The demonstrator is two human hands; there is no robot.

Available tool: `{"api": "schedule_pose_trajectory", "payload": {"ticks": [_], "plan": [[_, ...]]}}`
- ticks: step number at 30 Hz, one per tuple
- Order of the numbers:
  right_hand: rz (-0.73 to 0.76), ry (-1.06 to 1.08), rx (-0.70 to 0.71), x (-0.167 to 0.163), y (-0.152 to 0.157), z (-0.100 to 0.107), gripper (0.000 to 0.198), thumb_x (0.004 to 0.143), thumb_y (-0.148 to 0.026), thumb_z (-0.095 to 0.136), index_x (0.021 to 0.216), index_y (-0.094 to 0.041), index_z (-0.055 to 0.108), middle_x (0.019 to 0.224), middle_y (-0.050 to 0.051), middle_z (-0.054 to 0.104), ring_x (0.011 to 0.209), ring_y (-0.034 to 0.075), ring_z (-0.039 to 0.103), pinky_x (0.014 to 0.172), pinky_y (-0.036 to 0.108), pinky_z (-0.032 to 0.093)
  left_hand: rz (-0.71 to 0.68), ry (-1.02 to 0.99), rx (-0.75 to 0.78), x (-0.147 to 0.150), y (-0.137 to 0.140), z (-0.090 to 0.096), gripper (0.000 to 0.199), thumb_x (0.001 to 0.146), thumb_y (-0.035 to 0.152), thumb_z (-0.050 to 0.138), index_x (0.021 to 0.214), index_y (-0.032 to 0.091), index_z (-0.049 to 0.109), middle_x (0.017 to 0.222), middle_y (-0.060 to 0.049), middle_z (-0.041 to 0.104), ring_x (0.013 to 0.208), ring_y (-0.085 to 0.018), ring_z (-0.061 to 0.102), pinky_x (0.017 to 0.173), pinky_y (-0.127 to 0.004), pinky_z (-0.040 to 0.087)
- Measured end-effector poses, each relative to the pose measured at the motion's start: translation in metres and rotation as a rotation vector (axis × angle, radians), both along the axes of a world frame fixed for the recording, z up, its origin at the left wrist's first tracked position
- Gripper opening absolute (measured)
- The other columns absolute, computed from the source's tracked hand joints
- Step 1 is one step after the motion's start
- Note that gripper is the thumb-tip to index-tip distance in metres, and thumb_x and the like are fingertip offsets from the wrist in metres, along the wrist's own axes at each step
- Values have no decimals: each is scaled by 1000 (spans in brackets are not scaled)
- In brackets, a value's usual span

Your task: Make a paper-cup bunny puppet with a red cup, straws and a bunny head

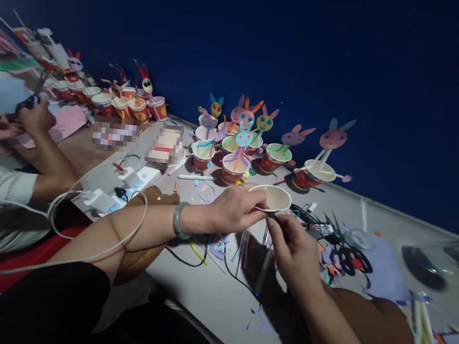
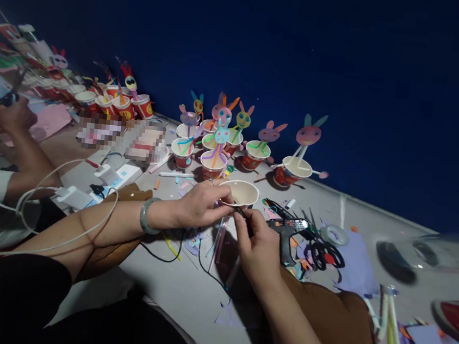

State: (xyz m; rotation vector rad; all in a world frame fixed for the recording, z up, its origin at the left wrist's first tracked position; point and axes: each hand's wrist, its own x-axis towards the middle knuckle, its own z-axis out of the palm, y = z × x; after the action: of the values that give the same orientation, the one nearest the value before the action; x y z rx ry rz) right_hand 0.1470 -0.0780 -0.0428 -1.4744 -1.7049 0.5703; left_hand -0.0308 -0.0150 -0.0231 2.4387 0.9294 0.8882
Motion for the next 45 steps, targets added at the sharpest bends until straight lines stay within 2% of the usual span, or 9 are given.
{"api": "schedule_pose_trajectory", "payload": {"ticks": [2,4,11,17,23,26,32,40,45], "plan": [[-127,-216,175,0,-2,-4,28,92,-47,58,90,-20,66,72,5,69,53,15,55,52,26,35,6,0,-48,0,0,2,11,88,27,58,83,17,60,81,-6,66,85,-20,61,76,-32,45],[-140,-275,234,0,-3,-6,26,93,-44,57,94,-19,67,74,5,71,54,15,57,52,26,36,19,-29,-119,-1,0,4,12,87,28,61,81,17,60,81,-5,66,83,-19,61,75,-31,45],[-44,37,126,0,-2,2,21,91,-41,61,88,-20,62,67,-1,65,54,12,54,53,25,42,-42,-364,-510,1,7,5,17,84,19,64,100,14,66,100,-6,71,87,-14,65,80,-27,50],[-224,260,160,5,4,2,32,77,-46,77,90,-21,61,73,0,66,56,13,55,52,26,46,-161,-504,-873,2,15,3,16,79,19,74,91,10,68,83,-3,69,76,-10,62,73,-24,50],[-135,257,129,15,11,-1,33,83,-46,72,106,-22,68,94,6,72,72,17,64,66,33,54,-223,-494,-1077,0,12,12,14,74,16,78,83,10,70,77,0,68,73,-9,61,76,-26,49],[-93,290,96,17,11,-2,27,84,-46,71,95,-22,67,86,4,69,75,19,64,68,33,53,-225,-502,-1142,1,11,13,16,71,16,81,82,10,70,76,1,67,72,-9,60,76,-26,48],[-117,398,-20,17,10,-5,29,83,-49,71,85,-21,61,69,-3,55,56,11,45,51,26,38,-175,-540,-1134,1,13,9,22,67,15,83,82,10,69,75,2,66,69,-7,58,73,-25,45],[-9,571,-205,17,10,-9,36,81,-54,73,87,-22,58,58,-8,42,47,8,32,43,23,27,-290,-584,-1229,0,12,5,28,61,22,89,80,11,72,78,-1,69,75,-10,62,79,-27,49],[-124,375,-36,14,10,-3,32,83,-53,71,91,-22,63,68,-3,57,53,11,46,48,26,38,-246,-612,-1260,-1,11,6,32,61,27,90,82,11,72,76,-1,69,72,-10,63,75,-27,51]]}}
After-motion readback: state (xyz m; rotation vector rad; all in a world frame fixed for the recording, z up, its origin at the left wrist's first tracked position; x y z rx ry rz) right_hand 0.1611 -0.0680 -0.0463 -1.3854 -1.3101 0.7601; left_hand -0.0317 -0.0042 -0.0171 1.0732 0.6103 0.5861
